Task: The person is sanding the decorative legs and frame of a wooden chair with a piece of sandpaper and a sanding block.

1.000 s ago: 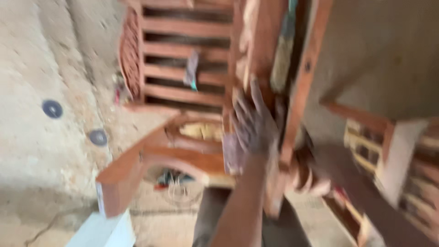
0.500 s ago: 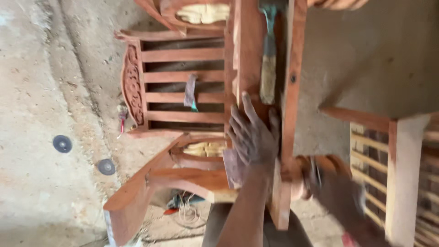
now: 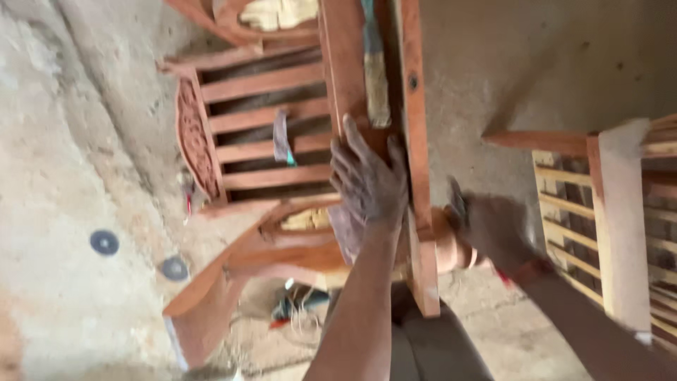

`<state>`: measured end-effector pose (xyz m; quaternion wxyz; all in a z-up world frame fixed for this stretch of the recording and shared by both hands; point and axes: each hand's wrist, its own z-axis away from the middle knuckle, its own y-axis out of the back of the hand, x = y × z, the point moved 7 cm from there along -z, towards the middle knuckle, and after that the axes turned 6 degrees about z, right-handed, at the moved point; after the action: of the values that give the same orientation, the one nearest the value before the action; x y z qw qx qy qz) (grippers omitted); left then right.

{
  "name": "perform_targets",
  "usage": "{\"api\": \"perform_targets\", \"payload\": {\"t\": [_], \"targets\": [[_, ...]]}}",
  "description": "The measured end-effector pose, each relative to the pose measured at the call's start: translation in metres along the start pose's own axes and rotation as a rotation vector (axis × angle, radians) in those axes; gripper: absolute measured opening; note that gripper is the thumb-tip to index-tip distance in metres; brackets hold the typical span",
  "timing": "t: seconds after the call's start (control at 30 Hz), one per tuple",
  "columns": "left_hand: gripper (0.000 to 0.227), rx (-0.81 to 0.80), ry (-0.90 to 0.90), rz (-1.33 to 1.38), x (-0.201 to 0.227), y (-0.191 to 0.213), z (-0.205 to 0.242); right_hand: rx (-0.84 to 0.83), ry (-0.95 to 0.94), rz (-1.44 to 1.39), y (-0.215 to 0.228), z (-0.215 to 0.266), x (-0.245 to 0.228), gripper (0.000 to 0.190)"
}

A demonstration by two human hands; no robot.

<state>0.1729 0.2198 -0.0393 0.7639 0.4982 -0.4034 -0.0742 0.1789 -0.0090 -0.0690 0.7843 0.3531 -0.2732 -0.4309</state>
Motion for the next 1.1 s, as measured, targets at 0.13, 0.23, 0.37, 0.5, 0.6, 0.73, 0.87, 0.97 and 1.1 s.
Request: {"api": "perform_targets", "payload": {"t": [0.13, 0.23, 0.37, 0.5, 0.6, 0.73, 0.87, 0.97, 1.1], "targets": [[0.079, 0.08, -0.028, -0.041, 0.007, 0.007, 0.004, 0.408, 0.121, -0.272, 0.028, 0.069, 0.003, 0.035], [0.079, 0.11, -0.035, -0.035, 0.009, 0.007, -0.002, 0.112, 0.019, -0.171, 0.0, 0.033, 0.01, 0.032], [0.078, 0.026, -0.017, 0.014, 0.004, 0.007, 0.003, -0.171, -0.007, -0.008, -0.002, -0.011, 0.004, 0.024], [0.079, 0.073, -0.033, -0.009, 0.007, 0.007, -0.002, 0.567, 0.134, -0.208, 0.061, 0.059, -0.006, 0.039], [0.08, 0.069, -0.037, -0.002, 0.005, 0.004, 0.0, 0.029, 0.033, -0.047, 0.019, -0.023, -0.004, 0.037], [0.081, 0.071, -0.032, -0.012, 0.001, -0.002, -0.006, -0.123, 0.171, 0.002, 0.017, -0.046, -0.006, 0.037], [0.083, -0.069, 0.038, -0.047, -0.017, -0.018, -0.002, -0.383, 0.196, 0.234, -0.002, -0.034, 0.004, 0.056], [0.087, 0.034, -0.018, -0.028, -0.01, -0.012, -0.003, -0.3, 0.303, 0.098, -0.024, -0.078, -0.015, 0.05], [0.088, 0.083, 0.008, -0.012, -0.007, -0.005, 0.001, -0.285, 0.467, 0.15, -0.039, -0.093, -0.003, 0.035]]}}
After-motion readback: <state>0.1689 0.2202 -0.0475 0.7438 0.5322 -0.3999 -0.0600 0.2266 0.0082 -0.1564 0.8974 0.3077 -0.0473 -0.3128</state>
